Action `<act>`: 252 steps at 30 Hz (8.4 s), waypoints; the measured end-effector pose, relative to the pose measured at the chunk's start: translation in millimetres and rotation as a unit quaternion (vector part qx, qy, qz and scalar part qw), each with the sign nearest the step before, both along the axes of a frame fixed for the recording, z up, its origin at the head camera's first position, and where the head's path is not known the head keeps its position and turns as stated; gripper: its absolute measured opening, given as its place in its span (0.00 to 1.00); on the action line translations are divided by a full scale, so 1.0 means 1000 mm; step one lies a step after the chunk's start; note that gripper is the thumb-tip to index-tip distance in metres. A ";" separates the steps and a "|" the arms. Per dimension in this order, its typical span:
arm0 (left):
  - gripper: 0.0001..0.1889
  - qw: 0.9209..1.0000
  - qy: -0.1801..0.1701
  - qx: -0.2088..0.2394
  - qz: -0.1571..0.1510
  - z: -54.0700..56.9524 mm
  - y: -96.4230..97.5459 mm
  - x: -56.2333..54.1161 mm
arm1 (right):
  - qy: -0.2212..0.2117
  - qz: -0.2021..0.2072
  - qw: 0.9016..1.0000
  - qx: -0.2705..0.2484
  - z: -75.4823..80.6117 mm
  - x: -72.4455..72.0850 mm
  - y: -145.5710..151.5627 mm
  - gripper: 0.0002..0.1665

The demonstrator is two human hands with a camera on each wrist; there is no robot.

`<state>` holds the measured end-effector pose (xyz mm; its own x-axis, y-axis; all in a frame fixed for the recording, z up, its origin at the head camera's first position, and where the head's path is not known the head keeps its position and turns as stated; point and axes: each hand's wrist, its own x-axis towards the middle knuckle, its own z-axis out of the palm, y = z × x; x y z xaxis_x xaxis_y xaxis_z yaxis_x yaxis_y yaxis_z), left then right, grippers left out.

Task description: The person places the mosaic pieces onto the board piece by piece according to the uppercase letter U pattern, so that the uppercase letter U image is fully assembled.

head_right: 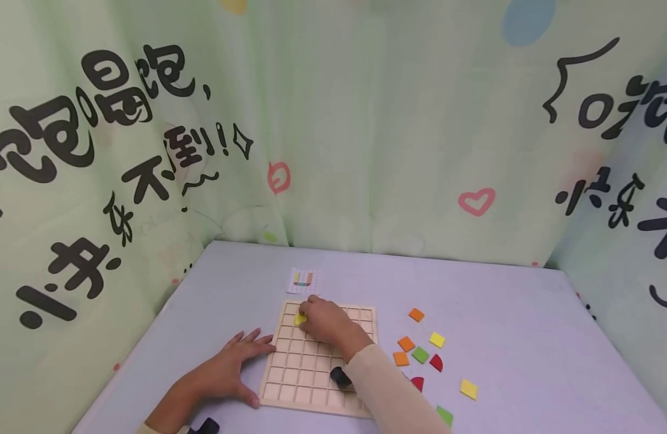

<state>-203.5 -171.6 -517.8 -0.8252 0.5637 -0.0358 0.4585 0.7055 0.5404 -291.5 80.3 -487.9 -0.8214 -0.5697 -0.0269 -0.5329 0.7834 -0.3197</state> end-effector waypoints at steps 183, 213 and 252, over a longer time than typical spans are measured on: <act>0.55 1.000 0.000 0.007 -0.008 0.002 -0.004 0.002 | 0.036 0.020 0.999 -0.013 0.016 0.055 0.069 0.18; 0.55 1.000 -0.003 -0.014 -0.005 0.002 -0.004 0.000 | 0.031 0.024 0.999 -0.016 0.007 0.045 0.008 0.19; 0.55 1.000 -0.012 -0.015 -0.007 0.002 0.001 0.001 | 0.011 -0.006 1.000 0.018 0.003 0.039 -0.006 0.20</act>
<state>-202.1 -171.1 -515.5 -0.8165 0.5728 -0.0717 0.4552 0.7153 0.5302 -252.9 74.5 -485.2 -0.8292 -0.5583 -0.0280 -0.5297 0.8008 -0.2796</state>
